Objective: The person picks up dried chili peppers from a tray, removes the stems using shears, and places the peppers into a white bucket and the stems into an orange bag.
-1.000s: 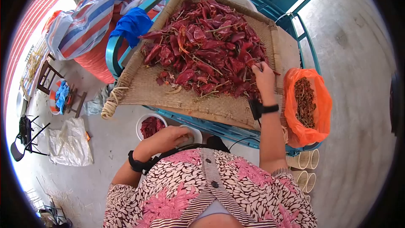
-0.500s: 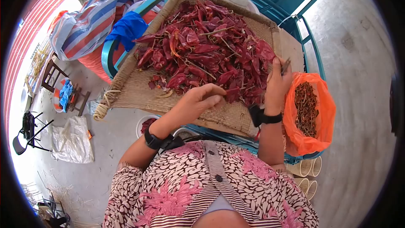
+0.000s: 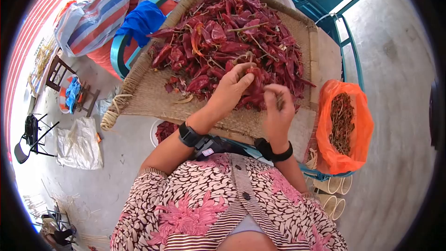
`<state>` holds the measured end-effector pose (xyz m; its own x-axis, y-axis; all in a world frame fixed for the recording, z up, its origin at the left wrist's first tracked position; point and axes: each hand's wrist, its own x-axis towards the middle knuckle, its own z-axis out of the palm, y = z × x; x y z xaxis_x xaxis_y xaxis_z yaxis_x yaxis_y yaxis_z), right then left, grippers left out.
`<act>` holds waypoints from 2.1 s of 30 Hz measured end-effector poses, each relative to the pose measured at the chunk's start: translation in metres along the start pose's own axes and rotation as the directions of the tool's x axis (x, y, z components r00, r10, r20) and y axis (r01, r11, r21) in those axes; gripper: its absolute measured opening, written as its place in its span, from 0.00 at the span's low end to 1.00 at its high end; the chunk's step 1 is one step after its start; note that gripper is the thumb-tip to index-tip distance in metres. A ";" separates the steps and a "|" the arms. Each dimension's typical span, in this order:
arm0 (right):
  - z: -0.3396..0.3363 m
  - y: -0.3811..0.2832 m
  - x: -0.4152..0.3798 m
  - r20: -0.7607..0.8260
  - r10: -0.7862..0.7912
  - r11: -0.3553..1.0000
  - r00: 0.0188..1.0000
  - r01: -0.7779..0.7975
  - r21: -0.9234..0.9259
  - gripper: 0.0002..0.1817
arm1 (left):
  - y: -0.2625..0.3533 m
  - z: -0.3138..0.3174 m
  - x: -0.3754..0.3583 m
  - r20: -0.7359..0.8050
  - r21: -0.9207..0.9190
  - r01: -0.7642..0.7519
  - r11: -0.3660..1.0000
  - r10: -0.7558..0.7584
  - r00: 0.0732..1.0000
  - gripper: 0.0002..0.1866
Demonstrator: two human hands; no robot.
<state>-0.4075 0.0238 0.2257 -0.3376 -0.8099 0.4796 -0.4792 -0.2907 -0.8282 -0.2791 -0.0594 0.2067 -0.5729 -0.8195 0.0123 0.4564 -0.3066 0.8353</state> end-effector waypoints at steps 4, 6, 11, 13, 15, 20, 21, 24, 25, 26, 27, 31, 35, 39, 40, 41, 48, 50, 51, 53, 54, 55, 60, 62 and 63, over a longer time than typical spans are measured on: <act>-0.001 -0.003 0.020 0.108 0.402 0.899 0.909 -0.415 0.144 0.11 | -0.004 -0.001 -0.009 0.077 0.254 -0.045 0.966 0.026 0.997 0.23; 0.006 -0.001 0.023 0.212 0.462 0.822 0.861 -0.505 0.262 0.12 | -0.004 -0.001 -0.013 0.074 0.302 -0.110 0.947 0.091 0.993 0.27; 0.011 0.000 0.022 0.374 0.483 0.707 0.792 -0.604 0.367 0.09 | -0.003 -0.011 -0.020 0.077 0.532 -0.149 0.834 0.128 0.989 0.33; 0.016 0.002 0.021 0.371 0.442 0.724 0.816 -0.570 0.390 0.07 | -0.008 -0.012 -0.020 0.067 0.649 -0.188 0.737 0.191 0.979 0.33; 0.023 0.005 0.018 0.334 0.359 0.785 0.872 -0.475 0.397 0.05 | -0.008 -0.013 -0.023 0.028 0.712 -0.150 0.686 0.185 0.982 0.31; 0.027 -0.007 0.018 0.270 -0.072 0.997 0.960 0.068 0.023 0.06 | -0.011 -0.016 -0.028 -0.018 0.699 -0.118 0.705 0.183 0.983 0.24; 0.027 -0.009 0.018 0.285 -0.189 0.977 0.940 0.210 -0.046 0.07 | -0.014 -0.018 -0.028 0.020 0.743 -0.179 0.645 0.247 0.969 0.22; 0.024 -0.014 0.014 0.326 -0.254 0.948 0.911 0.302 -0.105 0.08 | -0.019 -0.021 -0.034 0.124 0.749 -0.295 0.593 0.312 0.942 0.15; 0.024 -0.010 0.013 0.303 -0.253 0.951 0.919 0.294 -0.098 0.06 | -0.016 -0.019 -0.036 0.143 0.682 -0.290 0.672 0.266 0.953 0.13; 0.023 -0.007 0.009 0.297 -0.155 0.982 0.942 0.179 -0.054 0.05 | -0.012 -0.017 -0.038 0.168 0.608 -0.278 0.744 0.222 0.961 0.12; 0.022 -0.004 0.005 0.296 -0.057 0.998 0.954 0.062 -0.009 0.05 | -0.009 -0.017 -0.041 0.152 0.653 -0.200 0.731 0.132 0.980 0.09; 0.024 -0.010 -0.002 0.322 0.231 0.872 0.918 -0.342 0.350 0.08 | 0.008 -0.021 -0.044 0.361 0.750 -0.321 0.579 0.048 0.931 0.13; 0.007 -0.021 0.002 0.487 0.451 0.740 0.748 -0.618 0.263 0.09 | -0.003 -0.035 -0.041 0.454 0.789 -0.409 0.459 0.014 0.891 0.16; 0.010 -0.013 -0.001 0.541 0.502 0.586 0.674 -0.726 0.360 0.07 | -0.002 -0.040 -0.042 0.442 0.830 -0.400 0.389 -0.021 0.897 0.14; 0.010 -0.010 -0.001 0.562 0.511 0.540 0.651 -0.751 0.380 0.07 | -0.002 -0.040 -0.042 0.437 0.834 -0.391 0.390 -0.033 0.899 0.14; 0.011 -0.008 0.000 0.581 0.512 0.492 0.633 -0.770 0.405 0.07 | -0.001 -0.041 -0.042 0.432 0.838 -0.382 0.390 -0.046 0.901 0.14; 0.010 -0.004 0.008 0.642 0.492 0.358 0.588 -0.809 0.467 0.05 | -0.004 -0.041 -0.040 0.436 0.783 -0.413 0.465 0.062 0.898 0.16; 0.011 -0.004 0.010 0.586 0.451 0.453 0.674 -0.738 0.500 0.06 | 0.004 -0.032 -0.048 0.305 0.692 -0.313 0.651 0.129 0.943 0.15; 0.015 -0.005 0.009 0.529 0.431 0.498 0.731 -0.682 0.536 0.06 | 0.005 -0.029 -0.049 0.234 0.626 -0.266 0.733 0.149 0.961 0.14; 0.018 -0.008 0.011 0.430 0.387 0.620 0.815 -0.576 0.534 0.06 | -0.005 -0.027 -0.043 0.199 0.644 -0.385 0.661 0.341 0.919 0.13; 0.018 -0.013 0.012 0.394 0.361 0.692 0.845 -0.526 0.494 0.06 | -0.007 -0.025 -0.041 0.180 0.654 -0.436 0.618 0.433 0.883 0.13; 0.019 -0.015 0.012 0.361 0.331 0.757 0.872 -0.474 0.450 0.06 | -0.007 -0.023 -0.042 0.152 0.670 -0.344 0.658 0.332 0.931 0.12; 0.028 0.014 0.006 0.159 -0.103 0.983 0.982 0.075 0.169 0.05 | 0.002 -0.012 -0.047 0.178 0.526 -0.087 0.846 -0.009 0.984 0.16; 0.023 0.009 0.004 0.239 0.175 0.907 0.955 -0.250 0.338 0.05 | -0.005 -0.014 -0.047 0.234 0.423 -0.123 0.898 0.023 0.972 0.17; 0.018 -0.004 0.007 0.329 0.330 0.778 0.885 -0.452 0.437 0.05 | -0.008 -0.014 -0.047 0.265 0.369 -0.139 0.919 0.039 0.963 0.17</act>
<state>-0.3935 0.0102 0.2273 -0.1902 -0.9802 0.0557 0.1337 -0.0821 -0.9876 -0.2463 -0.0255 0.1921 -0.7148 -0.6730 0.1899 0.2474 0.0107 0.9689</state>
